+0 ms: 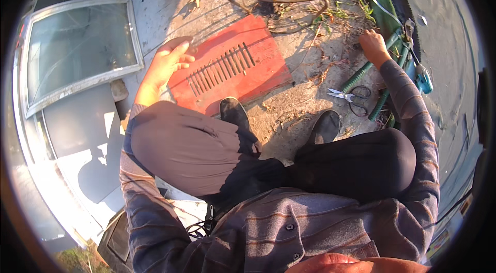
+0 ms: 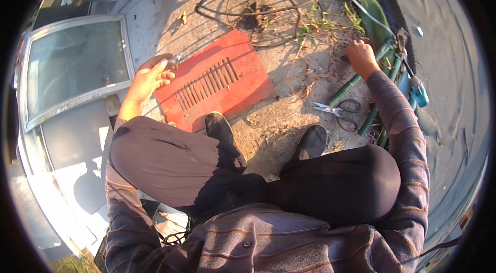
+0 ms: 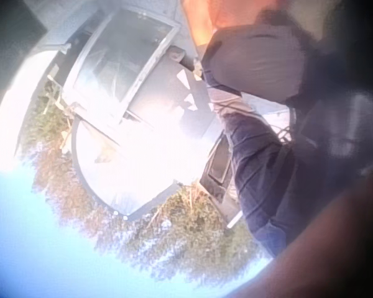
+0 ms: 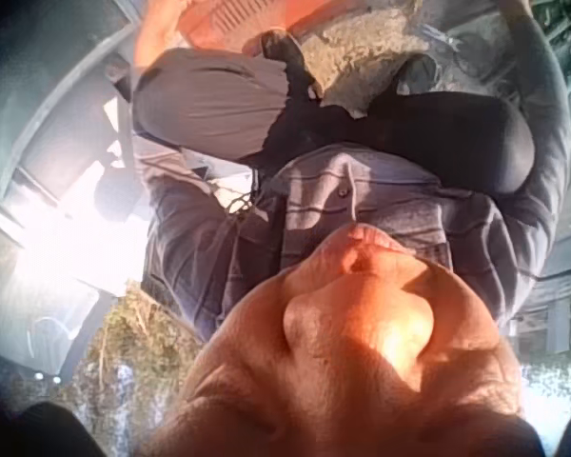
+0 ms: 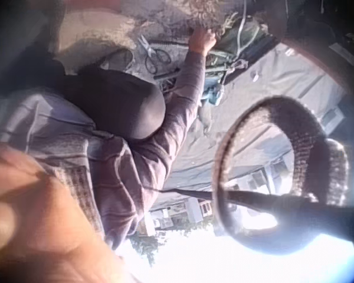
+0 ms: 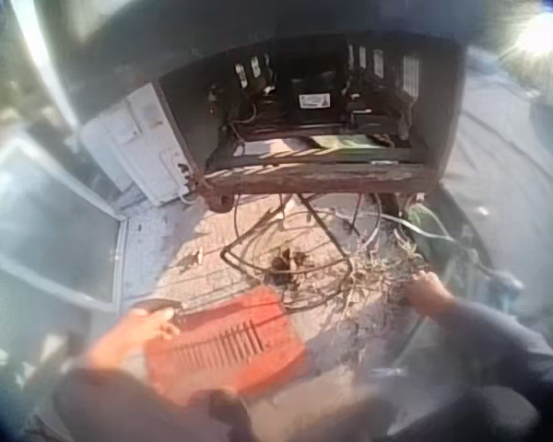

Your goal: The person sits on the ground and works on the underside of a red appliance, using a cordless drill to remove screws and a pair of scissors to cut zip ties. The person manipulates wires and internal components while the appliance is tilted.

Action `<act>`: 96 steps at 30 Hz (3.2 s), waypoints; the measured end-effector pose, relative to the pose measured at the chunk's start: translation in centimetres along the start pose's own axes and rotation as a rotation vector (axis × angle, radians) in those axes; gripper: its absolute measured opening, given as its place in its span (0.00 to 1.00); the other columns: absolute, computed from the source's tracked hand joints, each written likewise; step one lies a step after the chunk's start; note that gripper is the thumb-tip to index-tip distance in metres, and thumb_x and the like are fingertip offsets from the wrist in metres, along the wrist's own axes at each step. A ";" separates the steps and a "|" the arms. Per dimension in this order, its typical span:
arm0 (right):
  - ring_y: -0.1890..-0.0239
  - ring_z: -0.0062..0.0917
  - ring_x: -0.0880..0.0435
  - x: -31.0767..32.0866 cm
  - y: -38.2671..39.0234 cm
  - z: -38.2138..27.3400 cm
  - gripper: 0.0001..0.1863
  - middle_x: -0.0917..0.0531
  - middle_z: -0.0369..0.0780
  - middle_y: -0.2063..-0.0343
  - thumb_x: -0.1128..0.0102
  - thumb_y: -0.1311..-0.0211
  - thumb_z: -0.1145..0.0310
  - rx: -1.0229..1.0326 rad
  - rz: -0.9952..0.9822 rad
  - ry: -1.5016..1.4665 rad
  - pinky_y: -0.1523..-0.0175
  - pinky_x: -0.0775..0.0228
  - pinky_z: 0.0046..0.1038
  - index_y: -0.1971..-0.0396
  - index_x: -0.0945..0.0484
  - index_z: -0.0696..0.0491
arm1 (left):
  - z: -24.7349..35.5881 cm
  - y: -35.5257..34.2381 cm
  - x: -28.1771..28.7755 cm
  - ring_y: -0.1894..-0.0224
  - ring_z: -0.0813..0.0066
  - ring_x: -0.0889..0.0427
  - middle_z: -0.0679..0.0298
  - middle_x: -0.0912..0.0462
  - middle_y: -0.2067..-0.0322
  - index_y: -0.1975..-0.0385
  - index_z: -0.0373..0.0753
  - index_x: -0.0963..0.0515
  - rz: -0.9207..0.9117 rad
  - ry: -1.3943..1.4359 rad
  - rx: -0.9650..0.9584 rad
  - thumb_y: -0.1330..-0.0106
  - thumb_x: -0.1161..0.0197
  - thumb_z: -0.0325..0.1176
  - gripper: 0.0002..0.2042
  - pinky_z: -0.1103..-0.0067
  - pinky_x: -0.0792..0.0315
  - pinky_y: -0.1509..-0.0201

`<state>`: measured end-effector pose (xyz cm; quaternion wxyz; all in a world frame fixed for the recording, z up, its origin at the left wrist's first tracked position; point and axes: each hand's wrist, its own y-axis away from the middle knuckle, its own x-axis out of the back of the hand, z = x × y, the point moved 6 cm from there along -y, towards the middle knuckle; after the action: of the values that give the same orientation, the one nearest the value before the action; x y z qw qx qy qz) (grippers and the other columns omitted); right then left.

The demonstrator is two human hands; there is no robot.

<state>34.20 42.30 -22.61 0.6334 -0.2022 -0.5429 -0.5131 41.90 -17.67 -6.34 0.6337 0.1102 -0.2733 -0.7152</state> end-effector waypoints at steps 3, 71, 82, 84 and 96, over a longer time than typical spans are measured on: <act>0.52 0.33 0.14 -0.5 -0.6 0.5 0.06 0.13 0.40 0.61 0.33 0.46 0.69 0.049 0.014 0.047 0.53 0.19 0.34 0.68 0.12 0.51 | -5.1 4.3 2.1 0.58 0.77 0.17 0.60 0.14 0.52 0.42 0.37 0.23 0.195 0.167 0.074 0.20 0.44 0.41 0.17 0.78 0.23 0.54; 0.60 0.47 0.11 10.5 -0.6 -19.2 0.14 0.12 0.50 0.65 0.42 0.39 0.64 0.466 -0.217 -0.653 0.56 0.19 0.47 0.60 0.17 0.58 | -34.6 21.6 21.5 0.47 0.42 0.16 0.41 0.15 0.51 0.51 0.28 0.21 0.836 -0.051 0.476 0.30 0.41 0.63 0.35 0.57 0.23 0.43; 0.60 0.48 0.12 10.5 -0.8 -20.1 0.15 0.12 0.51 0.65 0.41 0.40 0.65 0.514 -0.233 -0.657 0.56 0.20 0.48 0.59 0.17 0.58 | -33.4 20.1 23.9 0.46 0.41 0.17 0.41 0.16 0.49 0.48 0.26 0.23 0.836 -0.355 0.462 0.29 0.41 0.61 0.35 0.58 0.25 0.40; 0.59 0.48 0.12 10.8 -0.7 -20.1 0.15 0.12 0.51 0.65 0.41 0.40 0.64 0.525 -0.245 -0.658 0.55 0.20 0.48 0.59 0.17 0.58 | -33.4 19.9 24.5 0.45 0.41 0.17 0.40 0.16 0.49 0.47 0.26 0.23 0.834 -0.394 0.460 0.29 0.41 0.61 0.35 0.58 0.25 0.40; 0.59 0.49 0.12 9.6 -0.7 -19.6 0.13 0.13 0.51 0.65 0.42 0.40 0.64 0.469 -0.278 -0.653 0.54 0.21 0.48 0.61 0.18 0.57 | -33.0 18.0 26.7 0.43 0.41 0.19 0.40 0.17 0.47 0.44 0.23 0.25 0.828 -0.561 0.433 0.28 0.40 0.59 0.36 0.59 0.26 0.36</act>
<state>41.87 21.97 -20.68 0.3818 -0.1294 -0.8390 -0.3654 69.16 -52.68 -19.04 0.7280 -0.0735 -0.5933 -0.3354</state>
